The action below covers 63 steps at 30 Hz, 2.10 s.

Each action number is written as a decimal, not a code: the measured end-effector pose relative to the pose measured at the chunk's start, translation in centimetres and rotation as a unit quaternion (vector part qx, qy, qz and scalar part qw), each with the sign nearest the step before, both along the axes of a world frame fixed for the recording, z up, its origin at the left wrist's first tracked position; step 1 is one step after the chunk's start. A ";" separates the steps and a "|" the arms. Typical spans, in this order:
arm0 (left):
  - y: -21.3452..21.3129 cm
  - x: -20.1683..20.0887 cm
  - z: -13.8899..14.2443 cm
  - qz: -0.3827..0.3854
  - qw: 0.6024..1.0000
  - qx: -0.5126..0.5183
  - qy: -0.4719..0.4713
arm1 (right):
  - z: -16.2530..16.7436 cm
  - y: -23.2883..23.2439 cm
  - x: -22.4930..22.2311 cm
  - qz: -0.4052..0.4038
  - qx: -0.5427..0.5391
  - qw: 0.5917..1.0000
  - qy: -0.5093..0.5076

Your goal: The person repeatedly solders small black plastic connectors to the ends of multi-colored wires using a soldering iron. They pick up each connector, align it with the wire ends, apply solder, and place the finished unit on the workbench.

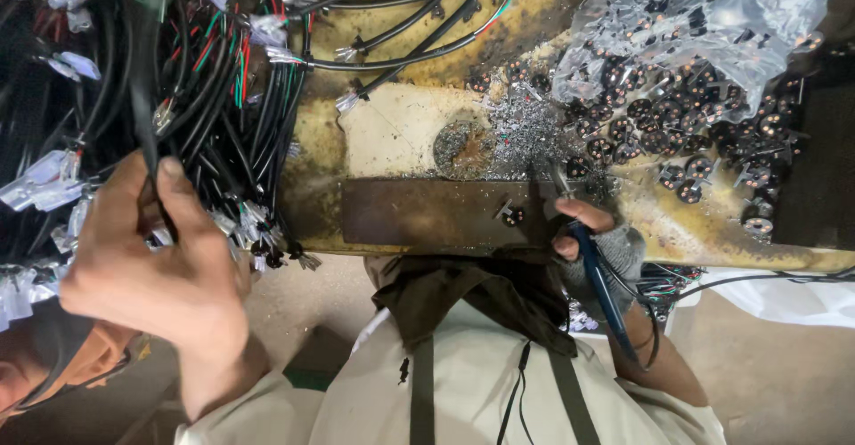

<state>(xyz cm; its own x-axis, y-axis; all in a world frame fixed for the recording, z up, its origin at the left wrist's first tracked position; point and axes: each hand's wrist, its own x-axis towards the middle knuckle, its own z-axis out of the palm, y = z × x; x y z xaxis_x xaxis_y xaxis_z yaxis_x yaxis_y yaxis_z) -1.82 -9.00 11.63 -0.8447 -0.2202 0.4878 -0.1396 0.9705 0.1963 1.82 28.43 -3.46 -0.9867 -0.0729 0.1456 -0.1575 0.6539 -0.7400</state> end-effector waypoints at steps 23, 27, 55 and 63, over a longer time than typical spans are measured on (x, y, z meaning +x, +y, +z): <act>13.6 0.2 -10.6 -0.316 0.749 0.548 -0.200 | 1.6 -3.3 -1.8 -0.019 -0.335 0.923 -0.189; 13.7 0.5 -11.1 -0.332 0.810 0.479 -0.060 | 2.3 -3.6 -2.3 -0.050 -0.296 0.932 -0.203; 12.4 1.1 -12.5 -0.274 0.745 0.563 -0.231 | -1.4 -2.8 -0.6 0.032 -0.045 0.995 -0.078; 11.2 -0.3 -12.5 -0.314 0.667 0.543 -0.402 | -3.2 -3.0 -0.5 0.037 -0.098 0.944 -0.314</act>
